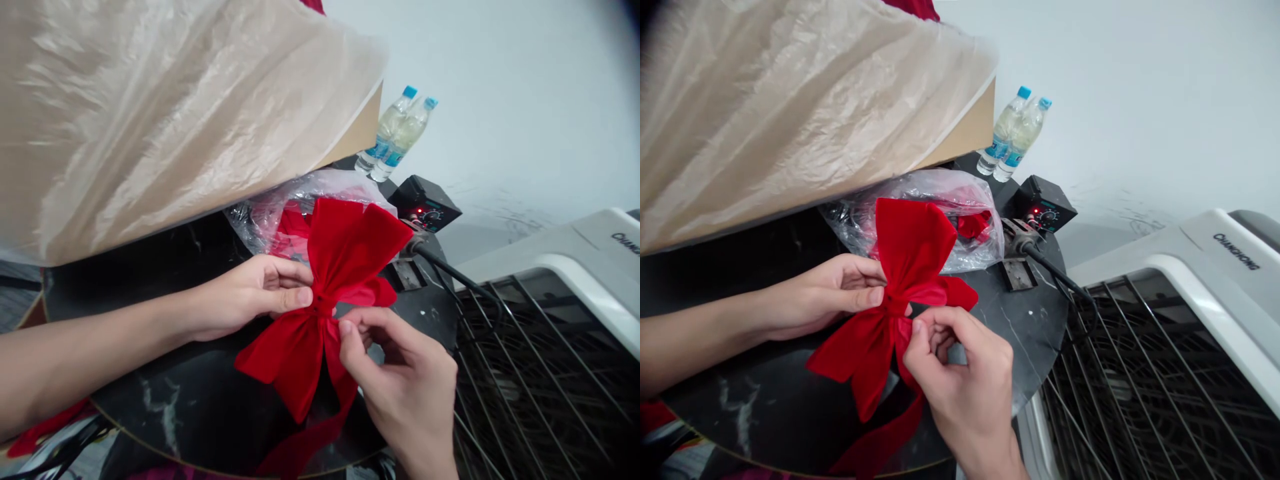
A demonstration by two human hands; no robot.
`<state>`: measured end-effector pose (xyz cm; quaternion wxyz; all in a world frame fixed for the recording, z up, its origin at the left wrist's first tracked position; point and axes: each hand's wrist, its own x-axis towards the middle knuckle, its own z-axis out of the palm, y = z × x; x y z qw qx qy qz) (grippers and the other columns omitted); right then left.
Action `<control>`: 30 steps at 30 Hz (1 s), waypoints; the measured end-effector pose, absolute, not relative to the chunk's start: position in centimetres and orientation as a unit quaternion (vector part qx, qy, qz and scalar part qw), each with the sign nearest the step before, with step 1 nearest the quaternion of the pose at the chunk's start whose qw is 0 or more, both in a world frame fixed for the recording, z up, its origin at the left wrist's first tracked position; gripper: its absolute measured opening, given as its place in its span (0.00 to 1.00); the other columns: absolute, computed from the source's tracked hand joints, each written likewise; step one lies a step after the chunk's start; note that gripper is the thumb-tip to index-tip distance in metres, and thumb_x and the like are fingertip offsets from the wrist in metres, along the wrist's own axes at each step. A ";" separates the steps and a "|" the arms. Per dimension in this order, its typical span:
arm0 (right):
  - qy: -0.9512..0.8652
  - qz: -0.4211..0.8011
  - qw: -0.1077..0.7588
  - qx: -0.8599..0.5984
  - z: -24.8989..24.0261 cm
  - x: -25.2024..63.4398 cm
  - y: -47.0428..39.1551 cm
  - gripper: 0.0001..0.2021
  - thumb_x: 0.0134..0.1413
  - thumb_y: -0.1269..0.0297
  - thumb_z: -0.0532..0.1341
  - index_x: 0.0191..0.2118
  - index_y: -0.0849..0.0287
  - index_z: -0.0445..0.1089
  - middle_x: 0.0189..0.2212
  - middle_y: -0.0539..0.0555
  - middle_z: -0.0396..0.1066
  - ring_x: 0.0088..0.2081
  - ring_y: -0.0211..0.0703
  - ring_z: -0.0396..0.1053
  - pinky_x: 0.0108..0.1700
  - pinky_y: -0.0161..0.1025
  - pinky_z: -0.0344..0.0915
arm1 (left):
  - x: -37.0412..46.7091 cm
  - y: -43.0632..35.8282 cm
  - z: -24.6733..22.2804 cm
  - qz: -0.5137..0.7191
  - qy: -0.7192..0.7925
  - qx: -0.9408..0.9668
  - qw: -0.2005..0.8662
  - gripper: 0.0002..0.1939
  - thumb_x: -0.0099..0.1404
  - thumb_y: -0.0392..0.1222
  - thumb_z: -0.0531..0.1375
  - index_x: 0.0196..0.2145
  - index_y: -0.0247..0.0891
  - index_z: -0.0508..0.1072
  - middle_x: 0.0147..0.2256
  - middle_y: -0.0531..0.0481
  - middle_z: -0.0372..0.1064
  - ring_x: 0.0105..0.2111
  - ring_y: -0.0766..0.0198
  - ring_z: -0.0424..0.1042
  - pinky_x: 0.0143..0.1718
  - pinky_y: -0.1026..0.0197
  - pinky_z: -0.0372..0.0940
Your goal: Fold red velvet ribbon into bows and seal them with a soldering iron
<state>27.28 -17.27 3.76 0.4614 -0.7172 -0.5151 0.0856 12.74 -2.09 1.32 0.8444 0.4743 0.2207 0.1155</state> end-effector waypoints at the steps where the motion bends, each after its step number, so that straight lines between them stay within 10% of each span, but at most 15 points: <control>1: -0.506 0.100 0.470 -0.716 3.7 27.3 -17.2 0.05 0.57 0.66 0.65 0.30 0.55 0.76 0.22 0.46 0.73 0.21 0.34 0.67 0.25 0.32 0.65 | 12.7 -2.1 1.2 0.118 0.218 0.472 0.846 0.14 0.54 0.38 0.76 0.37 0.35 0.79 0.29 0.53 0.73 0.28 0.69 0.68 0.32 0.67 0.62; 9: -0.421 0.240 0.552 -0.678 2.4 28.2 -16.7 0.07 0.60 0.58 0.68 0.36 0.55 0.80 0.31 0.53 0.81 0.32 0.43 0.78 0.36 0.36 0.74 | 12.9 -2.0 1.3 0.122 0.209 0.482 0.842 0.09 0.55 0.37 0.76 0.33 0.34 0.82 0.32 0.51 0.79 0.31 0.69 0.73 0.33 0.71 0.66; 17: -0.207 0.339 0.719 -0.571 1.0 27.7 -15.6 0.12 0.53 0.58 0.72 0.28 0.57 0.70 0.24 0.47 0.68 0.27 0.37 0.67 0.33 0.35 0.67 | 13.0 -2.2 1.4 0.131 0.230 0.476 0.839 0.17 0.52 0.39 0.78 0.39 0.35 0.83 0.36 0.47 0.81 0.35 0.65 0.77 0.38 0.67 0.69; 25: -0.153 0.167 0.816 -0.532 2.6 33.6 -18.7 0.21 0.58 0.63 0.66 0.57 0.46 0.69 0.46 0.51 0.74 0.47 0.42 0.75 0.52 0.45 0.71 | 12.1 -1.5 2.2 0.121 0.221 0.470 0.846 0.13 0.59 0.46 0.74 0.37 0.36 0.82 0.37 0.46 0.82 0.35 0.65 0.80 0.37 0.70 0.71; 30: -0.404 -0.037 0.592 -0.696 4.4 32.8 -20.0 0.12 0.60 0.59 0.67 0.49 0.50 0.78 0.59 0.57 0.72 0.63 0.58 0.66 0.66 0.59 0.58 | 11.9 -0.6 3.5 0.084 0.169 0.535 0.824 0.09 0.65 0.45 0.70 0.37 0.36 0.83 0.36 0.46 0.82 0.35 0.63 0.80 0.41 0.66 0.72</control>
